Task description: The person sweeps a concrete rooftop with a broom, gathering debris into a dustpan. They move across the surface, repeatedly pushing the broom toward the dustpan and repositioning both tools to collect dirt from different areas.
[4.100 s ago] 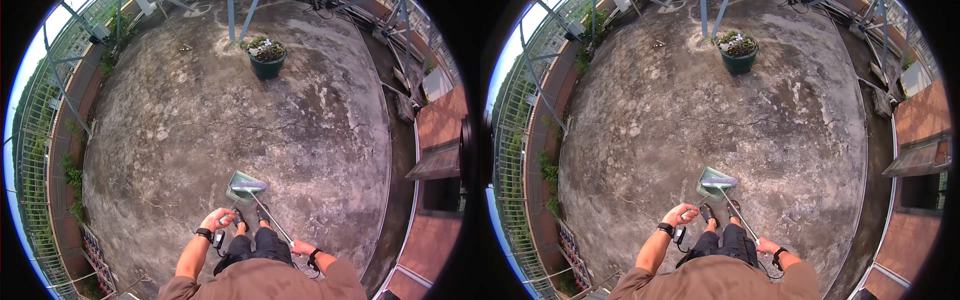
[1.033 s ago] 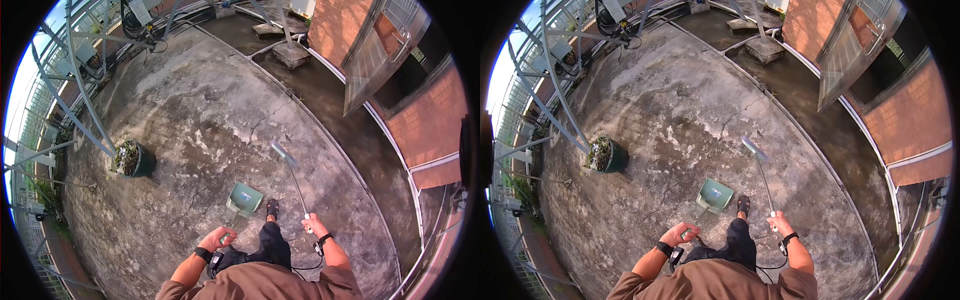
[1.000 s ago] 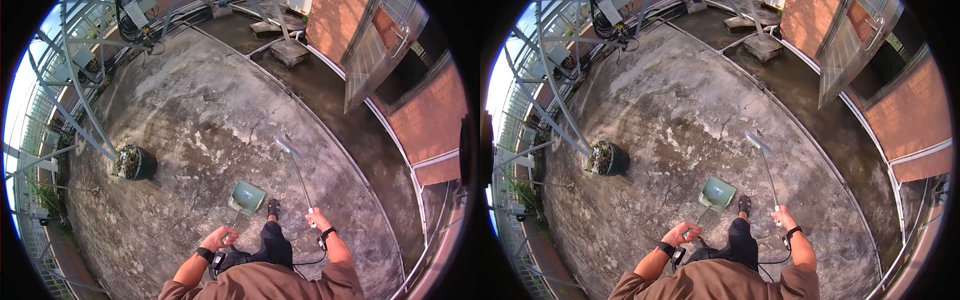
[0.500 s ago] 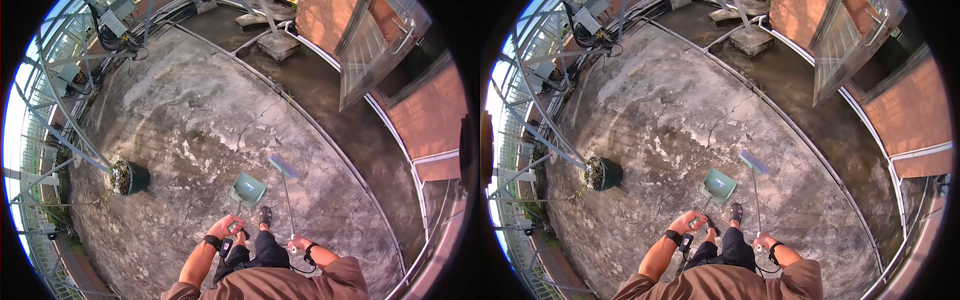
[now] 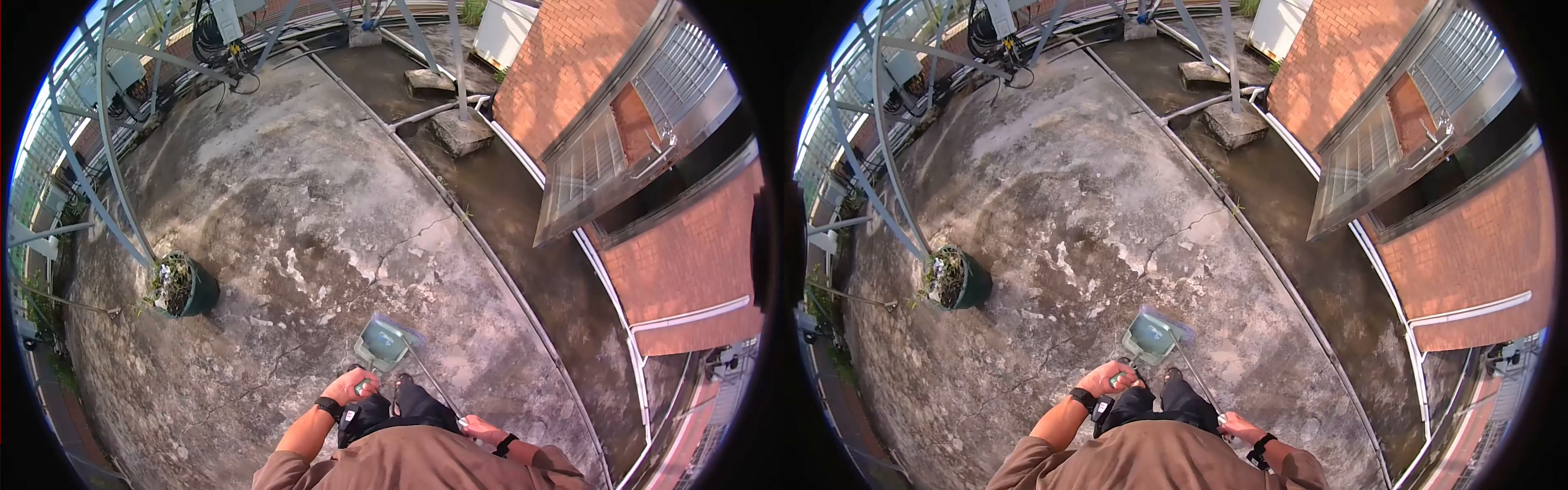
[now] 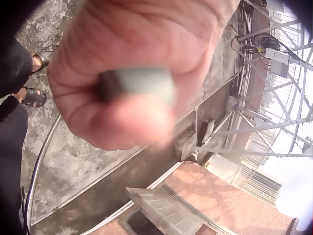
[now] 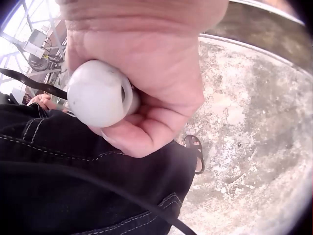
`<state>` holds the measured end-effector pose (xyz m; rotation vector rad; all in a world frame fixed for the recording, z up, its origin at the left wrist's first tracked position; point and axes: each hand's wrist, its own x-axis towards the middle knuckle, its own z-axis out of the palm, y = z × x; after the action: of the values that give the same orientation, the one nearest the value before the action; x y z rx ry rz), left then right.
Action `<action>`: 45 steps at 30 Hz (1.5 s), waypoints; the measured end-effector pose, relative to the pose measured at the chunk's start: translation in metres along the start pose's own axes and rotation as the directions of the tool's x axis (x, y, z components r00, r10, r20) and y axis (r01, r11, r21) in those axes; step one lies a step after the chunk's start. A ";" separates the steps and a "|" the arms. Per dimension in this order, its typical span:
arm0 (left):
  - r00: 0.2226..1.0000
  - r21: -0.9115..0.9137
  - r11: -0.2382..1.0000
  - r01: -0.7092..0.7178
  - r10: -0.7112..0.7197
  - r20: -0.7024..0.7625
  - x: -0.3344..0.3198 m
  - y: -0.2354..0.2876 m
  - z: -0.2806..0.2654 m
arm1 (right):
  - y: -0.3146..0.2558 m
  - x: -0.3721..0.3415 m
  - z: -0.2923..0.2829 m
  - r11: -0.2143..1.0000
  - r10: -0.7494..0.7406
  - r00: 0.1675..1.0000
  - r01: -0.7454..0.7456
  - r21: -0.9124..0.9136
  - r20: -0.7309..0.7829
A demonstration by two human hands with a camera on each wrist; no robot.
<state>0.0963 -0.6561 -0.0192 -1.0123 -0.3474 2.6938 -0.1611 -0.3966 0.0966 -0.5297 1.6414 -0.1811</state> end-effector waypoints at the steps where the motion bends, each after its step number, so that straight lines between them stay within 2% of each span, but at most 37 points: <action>1: 0.996 0.041 0.996 -0.084 0.084 0.002 0.002 0.000 -0.007 | 0.006 0.014 -0.002 0.999 -0.012 1.000 0.013 0.031 -0.023; 2: 0.996 0.026 0.996 -0.091 0.091 0.004 0.000 0.000 -0.007 | 0.027 0.035 -0.008 0.970 -0.156 0.986 0.142 0.197 0.057; 4: 0.999 -0.119 0.992 -0.045 0.047 0.016 -0.003 0.017 0.010 | 0.016 0.056 -0.026 0.972 -0.034 0.999 0.026 0.234 0.030; 6: 0.999 -0.110 0.993 -0.042 0.044 0.021 -0.003 0.025 0.023 | -0.016 0.069 -0.051 0.971 0.039 0.999 -0.030 0.237 -0.034; 7: 0.997 -0.139 0.989 -0.054 0.061 0.046 -0.001 0.029 0.028 | -0.022 0.085 -0.065 0.956 0.012 0.999 -0.002 0.292 -0.032; 9: 0.995 -0.170 0.983 -0.070 0.081 0.059 0.007 0.040 0.036 | -0.045 0.112 -0.100 0.965 -0.001 0.996 0.024 0.263 -0.088; 11: 0.994 -0.083 0.994 -0.070 0.076 0.072 0.021 0.057 0.045 | -0.071 0.141 -0.147 0.965 -0.062 0.994 0.082 0.249 -0.086; 14: 0.992 -0.055 0.991 -0.125 0.123 -0.034 0.036 0.080 0.077 | -0.108 0.195 -0.225 0.958 -0.167 0.982 0.182 0.223 -0.085; 16: 0.987 -0.104 0.982 -0.158 0.154 -0.042 0.056 0.089 0.088 | -0.131 0.244 -0.279 0.947 -0.172 0.980 0.193 0.256 -0.101; 18: 0.982 -0.174 0.967 -0.186 0.176 -0.071 0.064 0.104 0.113 | -0.150 0.298 -0.330 0.972 -0.186 0.971 0.205 0.115 -0.153; 20: 0.981 -0.187 0.964 -0.190 0.179 -0.079 0.079 0.115 0.130 | -0.169 0.332 -0.369 0.955 -0.279 0.930 0.295 0.030 -0.240; 22: 0.968 -0.207 0.951 -0.231 0.203 -0.146 0.089 0.128 0.154 | -0.185 0.364 -0.404 0.973 -0.229 0.957 0.228 -0.026 -0.175; 25: 0.957 -0.261 0.928 -0.267 0.223 -0.188 0.104 0.146 0.176 | -0.179 0.410 -0.415 0.979 -0.180 0.979 0.168 -0.118 -0.096; 26: 0.954 -0.273 0.922 -0.274 0.225 -0.198 0.109 0.149 0.176 | -0.181 0.411 -0.412 0.976 -0.155 0.985 0.141 -0.164 -0.074; 27: 0.957 -0.294 0.918 -0.265 0.215 -0.192 0.114 0.153 0.177 | -0.174 0.402 -0.399 0.998 0.002 0.988 -0.012 -0.065 -0.158; 28: 0.962 -0.312 0.916 -0.254 0.205 -0.181 0.119 0.158 0.180 | -0.145 0.408 -0.395 0.999 -0.026 0.993 0.029 -0.021 0.117; 29: 0.961 -0.336 0.905 -0.261 0.212 -0.176 0.118 0.162 0.191 | -0.131 0.375 -0.380 1.000 0.007 0.997 -0.008 0.015 0.080; 30: 0.961 -0.344 0.901 -0.265 0.217 -0.170 0.121 0.164 0.189 | -0.112 0.361 -0.362 0.977 0.070 0.984 -0.035 -0.208 0.162; 32: 0.970 -0.393 0.888 -0.241 0.210 -0.121 0.127 0.167 0.179 | -0.051 0.332 -0.337 0.969 0.246 0.946 -0.235 -0.076 0.210; 33: 0.967 -0.375 0.892 -0.252 0.219 -0.127 0.128 0.168 0.179 | -0.033 0.308 -0.336 0.974 0.227 0.916 -0.209 -0.090 0.332; 34: 0.968 -0.384 0.889 -0.252 0.225 -0.113 0.128 0.170 0.183 | -0.050 0.269 -0.337 0.971 0.234 0.888 -0.230 -0.057 0.396; 35: 0.967 -0.379 0.891 -0.250 0.214 -0.136 0.125 0.171 0.189 | -0.020 0.267 -0.332 0.961 0.276 0.845 -0.256 -0.105 0.457; 36: 0.966 -0.376 0.892 -0.251 0.205 -0.159 0.122 0.171 0.196 | -0.028 0.244 -0.334 0.962 0.261 0.823 -0.263 -0.068 0.505; 37: 0.956 -0.372 0.888 -0.272 0.206 -0.208 0.118 0.171 0.204 | -0.025 0.236 -0.337 0.971 0.239 0.814 -0.213 -0.112 0.530; 38: 0.955 -0.383 0.879 -0.282 0.220 -0.197 0.119 0.168 0.201 | -0.026 0.230 -0.341 0.975 0.218 0.801 -0.157 -0.155 0.558; 40: 0.950 -0.348 0.892 -0.287 0.219 -0.222 0.123 0.164 0.186 | -0.047 0.214 -0.359 0.971 0.237 0.830 -0.186 -0.149 0.505; 42: 0.949 -0.344 0.887 -0.307 0.259 -0.181 0.125 0.155 0.170 | -0.069 0.210 -0.370 0.966 0.256 0.854 -0.211 -0.148 0.453; 44: 0.952 -0.350 0.886 -0.305 0.273 -0.136 0.122 0.142 0.166 | -0.086 0.213 -0.373 0.976 0.155 0.919 -0.086 -0.199 0.363; 45: 0.952 -0.345 0.889 -0.301 0.260 -0.159 0.120 0.138 0.167 | -0.098 0.220 -0.376 0.983 0.120 0.918 -0.057 -0.174 0.377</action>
<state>-0.1218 -0.7722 -0.0123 -1.4062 -0.7593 2.8745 -0.5151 -0.6497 -0.0031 -0.5709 1.2938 0.1196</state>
